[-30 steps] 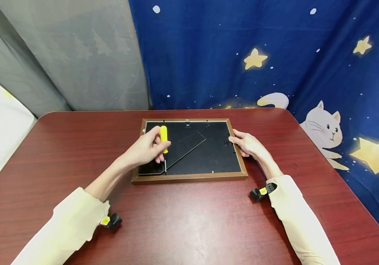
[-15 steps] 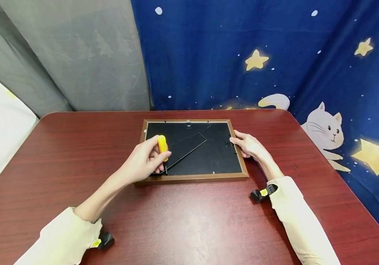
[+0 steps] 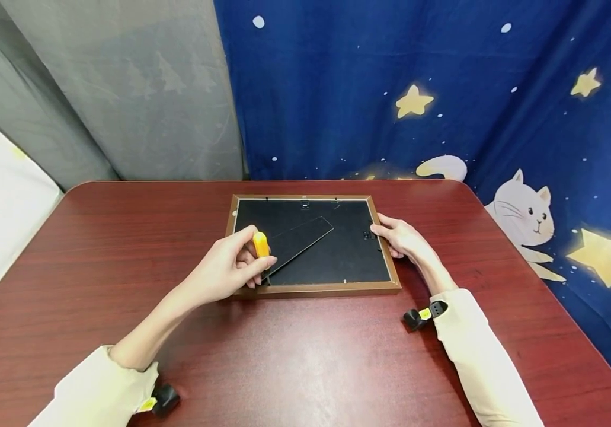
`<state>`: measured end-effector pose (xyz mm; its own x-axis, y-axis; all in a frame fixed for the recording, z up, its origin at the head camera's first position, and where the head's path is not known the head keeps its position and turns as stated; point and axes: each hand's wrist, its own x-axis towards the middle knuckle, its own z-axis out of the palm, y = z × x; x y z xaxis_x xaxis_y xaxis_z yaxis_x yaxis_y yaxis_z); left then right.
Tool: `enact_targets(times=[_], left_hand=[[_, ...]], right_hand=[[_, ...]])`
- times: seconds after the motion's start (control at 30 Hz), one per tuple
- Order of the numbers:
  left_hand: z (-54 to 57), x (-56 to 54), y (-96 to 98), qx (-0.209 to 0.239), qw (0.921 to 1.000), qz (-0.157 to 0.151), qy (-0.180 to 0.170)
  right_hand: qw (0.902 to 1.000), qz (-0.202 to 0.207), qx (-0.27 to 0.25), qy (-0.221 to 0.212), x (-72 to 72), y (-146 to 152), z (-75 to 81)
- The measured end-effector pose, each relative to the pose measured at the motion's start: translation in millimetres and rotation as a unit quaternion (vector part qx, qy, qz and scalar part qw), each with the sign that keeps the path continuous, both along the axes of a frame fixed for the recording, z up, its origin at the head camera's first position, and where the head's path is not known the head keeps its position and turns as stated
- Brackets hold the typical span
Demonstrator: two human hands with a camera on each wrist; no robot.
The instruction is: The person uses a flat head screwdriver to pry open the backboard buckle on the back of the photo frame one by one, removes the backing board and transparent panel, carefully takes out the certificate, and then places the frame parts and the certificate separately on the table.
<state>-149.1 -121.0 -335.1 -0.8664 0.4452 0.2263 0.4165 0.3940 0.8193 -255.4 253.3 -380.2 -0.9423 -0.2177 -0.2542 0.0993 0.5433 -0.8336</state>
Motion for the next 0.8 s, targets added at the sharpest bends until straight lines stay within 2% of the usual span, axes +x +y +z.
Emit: enact_targets(times=[0.3,0.6,0.8], left_hand=[[3.1,-15.6,-3.9,-0.001,0.9992,0.033,-0.022],[6.1,-31.6,-4.4,0.053,0.9917,0.098,-0.063],[0.4,-43.2,3.4,0.095,0.9844,0.104,-0.106]], right_hand=[[1.0000,-0.001,0.006,-0.005,1.6,0.1,0.6],[0.9999,-0.006,0.000,-0.015,2.3,-1.3,2.7],[0.9998,-0.008,-0.005,-0.018,1.6,-0.4,1.1]])
